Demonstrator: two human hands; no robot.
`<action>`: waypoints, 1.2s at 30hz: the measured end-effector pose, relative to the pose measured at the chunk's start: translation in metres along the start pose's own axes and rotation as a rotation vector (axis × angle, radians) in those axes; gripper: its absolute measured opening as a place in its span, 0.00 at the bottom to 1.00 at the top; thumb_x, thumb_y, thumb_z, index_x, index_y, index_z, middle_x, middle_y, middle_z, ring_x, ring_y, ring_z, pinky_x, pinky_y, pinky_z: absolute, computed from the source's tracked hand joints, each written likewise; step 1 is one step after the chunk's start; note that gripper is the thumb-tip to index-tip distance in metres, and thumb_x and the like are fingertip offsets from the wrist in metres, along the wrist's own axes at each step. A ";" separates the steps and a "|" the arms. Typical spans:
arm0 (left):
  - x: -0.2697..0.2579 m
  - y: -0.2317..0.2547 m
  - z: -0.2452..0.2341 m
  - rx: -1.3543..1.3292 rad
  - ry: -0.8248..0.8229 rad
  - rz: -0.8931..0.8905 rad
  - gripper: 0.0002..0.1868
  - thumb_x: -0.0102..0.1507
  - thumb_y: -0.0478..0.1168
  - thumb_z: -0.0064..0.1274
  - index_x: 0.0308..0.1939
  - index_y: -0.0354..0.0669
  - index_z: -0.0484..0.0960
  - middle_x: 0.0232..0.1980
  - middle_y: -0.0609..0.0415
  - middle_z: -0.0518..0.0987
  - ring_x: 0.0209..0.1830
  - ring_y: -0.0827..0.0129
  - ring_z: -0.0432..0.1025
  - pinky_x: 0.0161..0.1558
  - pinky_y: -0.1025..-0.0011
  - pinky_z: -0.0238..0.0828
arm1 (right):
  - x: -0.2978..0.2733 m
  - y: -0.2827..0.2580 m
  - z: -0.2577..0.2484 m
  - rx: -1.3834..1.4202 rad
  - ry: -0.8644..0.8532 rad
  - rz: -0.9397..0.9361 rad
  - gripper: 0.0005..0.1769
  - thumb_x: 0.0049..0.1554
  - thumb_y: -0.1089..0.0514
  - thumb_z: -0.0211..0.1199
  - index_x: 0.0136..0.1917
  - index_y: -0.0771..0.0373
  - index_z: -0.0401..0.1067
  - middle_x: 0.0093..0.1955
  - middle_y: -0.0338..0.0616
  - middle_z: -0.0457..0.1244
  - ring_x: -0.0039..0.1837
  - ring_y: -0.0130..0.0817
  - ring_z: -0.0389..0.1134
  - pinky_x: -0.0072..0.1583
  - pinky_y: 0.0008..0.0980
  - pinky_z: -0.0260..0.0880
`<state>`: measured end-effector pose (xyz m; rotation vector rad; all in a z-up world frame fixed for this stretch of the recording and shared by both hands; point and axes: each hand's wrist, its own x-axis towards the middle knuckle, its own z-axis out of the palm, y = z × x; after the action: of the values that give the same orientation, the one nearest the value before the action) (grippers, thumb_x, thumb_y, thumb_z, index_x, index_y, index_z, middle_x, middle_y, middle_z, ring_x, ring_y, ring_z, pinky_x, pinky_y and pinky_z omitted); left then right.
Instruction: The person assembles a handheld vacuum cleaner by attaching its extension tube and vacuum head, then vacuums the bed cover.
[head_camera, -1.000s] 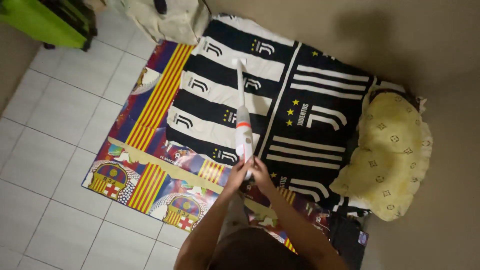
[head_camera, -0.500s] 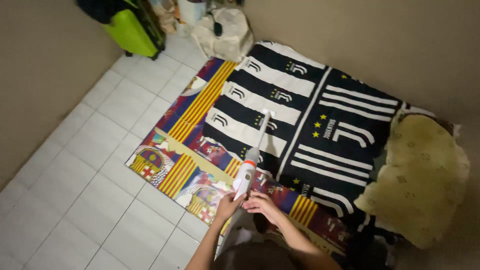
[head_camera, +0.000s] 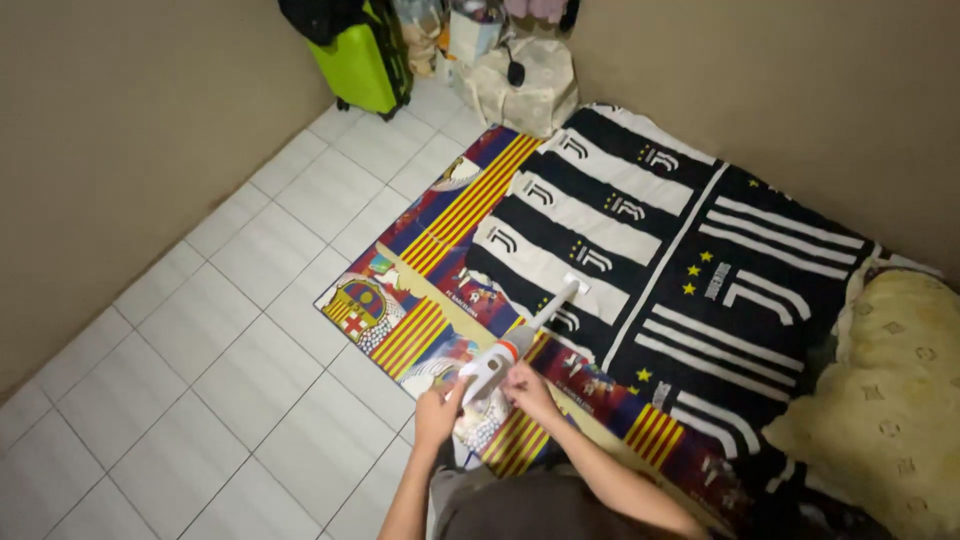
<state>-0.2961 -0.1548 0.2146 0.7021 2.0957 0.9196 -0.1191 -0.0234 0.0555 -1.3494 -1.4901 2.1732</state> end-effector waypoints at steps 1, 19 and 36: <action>0.003 -0.001 -0.009 0.024 0.028 0.035 0.29 0.63 0.64 0.50 0.34 0.43 0.91 0.17 0.51 0.80 0.18 0.67 0.77 0.29 0.67 0.72 | 0.005 0.000 0.011 -0.067 0.054 -0.152 0.21 0.56 0.62 0.68 0.61 0.61 0.67 0.49 0.44 0.68 0.45 0.30 0.70 0.45 0.32 0.72; 0.022 -0.014 -0.095 0.062 0.112 0.638 0.21 0.54 0.53 0.70 0.38 0.39 0.89 0.33 0.43 0.85 0.28 0.60 0.82 0.31 0.68 0.77 | -0.063 -0.099 0.126 -0.228 0.339 -0.545 0.44 0.46 0.65 0.73 0.74 0.57 0.60 0.73 0.48 0.53 0.70 0.39 0.60 0.56 0.32 0.75; 0.114 0.073 0.090 -0.024 -0.559 0.453 0.17 0.62 0.50 0.61 0.40 0.38 0.89 0.22 0.49 0.82 0.17 0.70 0.75 0.24 0.69 0.69 | -0.036 -0.063 -0.049 -0.374 0.946 -0.545 0.28 0.42 0.69 0.71 0.55 0.58 0.68 0.53 0.47 0.60 0.53 0.40 0.65 0.52 0.36 0.68</action>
<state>-0.2777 0.0040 0.1834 1.2880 1.4537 0.8518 -0.0821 0.0176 0.1232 -1.4977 -1.5776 0.7502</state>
